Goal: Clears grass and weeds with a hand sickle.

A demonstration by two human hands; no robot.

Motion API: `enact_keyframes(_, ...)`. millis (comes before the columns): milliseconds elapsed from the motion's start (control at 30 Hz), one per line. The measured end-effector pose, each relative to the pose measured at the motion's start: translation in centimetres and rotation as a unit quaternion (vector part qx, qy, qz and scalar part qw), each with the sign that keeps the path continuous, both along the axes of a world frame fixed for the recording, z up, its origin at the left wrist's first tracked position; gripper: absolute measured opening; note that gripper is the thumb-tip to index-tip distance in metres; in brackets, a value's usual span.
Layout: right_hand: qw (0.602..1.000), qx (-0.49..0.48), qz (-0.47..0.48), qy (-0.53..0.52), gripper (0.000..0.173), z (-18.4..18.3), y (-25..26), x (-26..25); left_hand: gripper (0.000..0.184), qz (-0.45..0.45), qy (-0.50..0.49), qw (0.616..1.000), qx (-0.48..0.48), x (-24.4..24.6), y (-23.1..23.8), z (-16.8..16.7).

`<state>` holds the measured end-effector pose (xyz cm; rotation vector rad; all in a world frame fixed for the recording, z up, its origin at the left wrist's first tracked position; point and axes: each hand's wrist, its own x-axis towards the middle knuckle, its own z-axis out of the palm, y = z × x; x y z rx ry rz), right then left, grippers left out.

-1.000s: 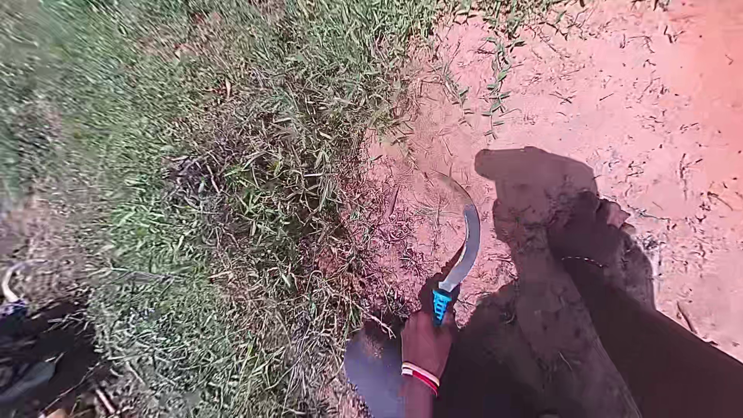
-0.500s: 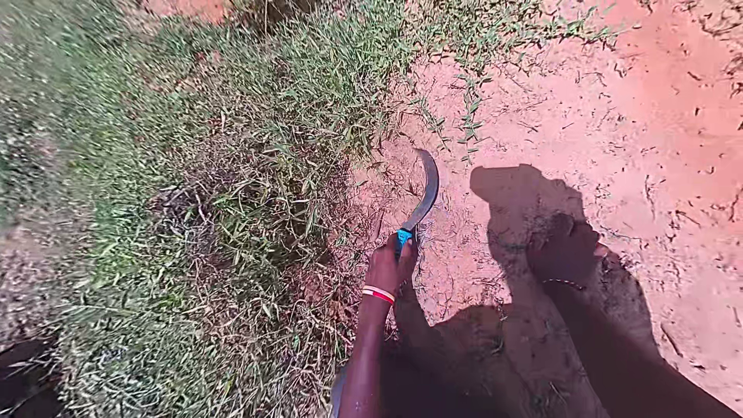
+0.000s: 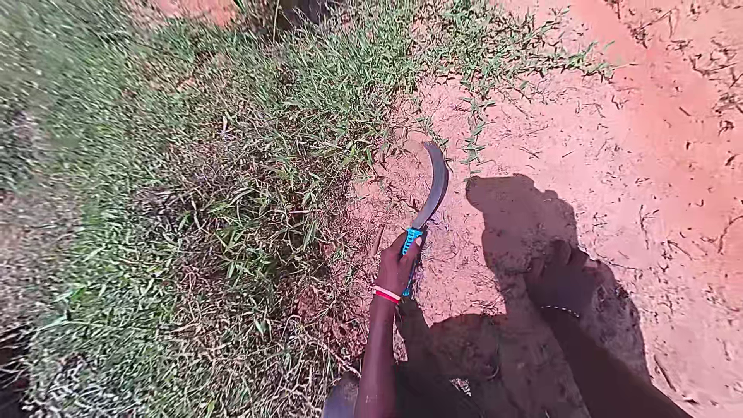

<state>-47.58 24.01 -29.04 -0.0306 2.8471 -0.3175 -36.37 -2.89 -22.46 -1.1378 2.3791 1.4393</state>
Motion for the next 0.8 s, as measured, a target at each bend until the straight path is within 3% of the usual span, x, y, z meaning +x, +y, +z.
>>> enact_keyframes(100,1.0,-0.005,0.0,0.007,0.061,-0.2,-0.1,-0.1,0.037,0.003,-0.026,0.999,0.029,-3.4,-4.7,-0.3)
enact_keyframes(233,1.0,-0.003,-0.003,0.004,0.063,-0.3,0.2,0.2,0.039,-0.018,-0.033,0.999,0.024,-2.2,-6.6,-1.0)
enact_keyframes(367,1.0,0.002,0.002,0.012,0.064,-0.3,0.0,0.2,0.051,-0.035,-0.213,0.974,-0.064,-2.6,-4.2,1.2)
enact_keyframes(433,1.0,0.005,0.005,0.012,0.065,-0.4,0.1,0.2,0.058,0.022,-0.258,0.954,-0.153,-2.1,-1.5,1.4)
enact_keyframes(567,1.0,0.006,0.006,-0.003,0.063,-0.3,0.3,0.2,0.053,0.094,-0.192,0.948,-0.238,-0.8,2.0,0.3)
enact_keyframes(667,1.0,0.001,0.003,-0.004,0.063,-0.2,0.3,0.2,0.056,0.09,-0.163,0.965,-0.185,-2.1,1.0,0.6)
enact_keyframes(800,1.0,0.004,0.004,0.009,0.066,-0.6,0.3,0.2,0.056,0.047,-0.202,0.967,-0.146,-3.6,-2.6,1.1)
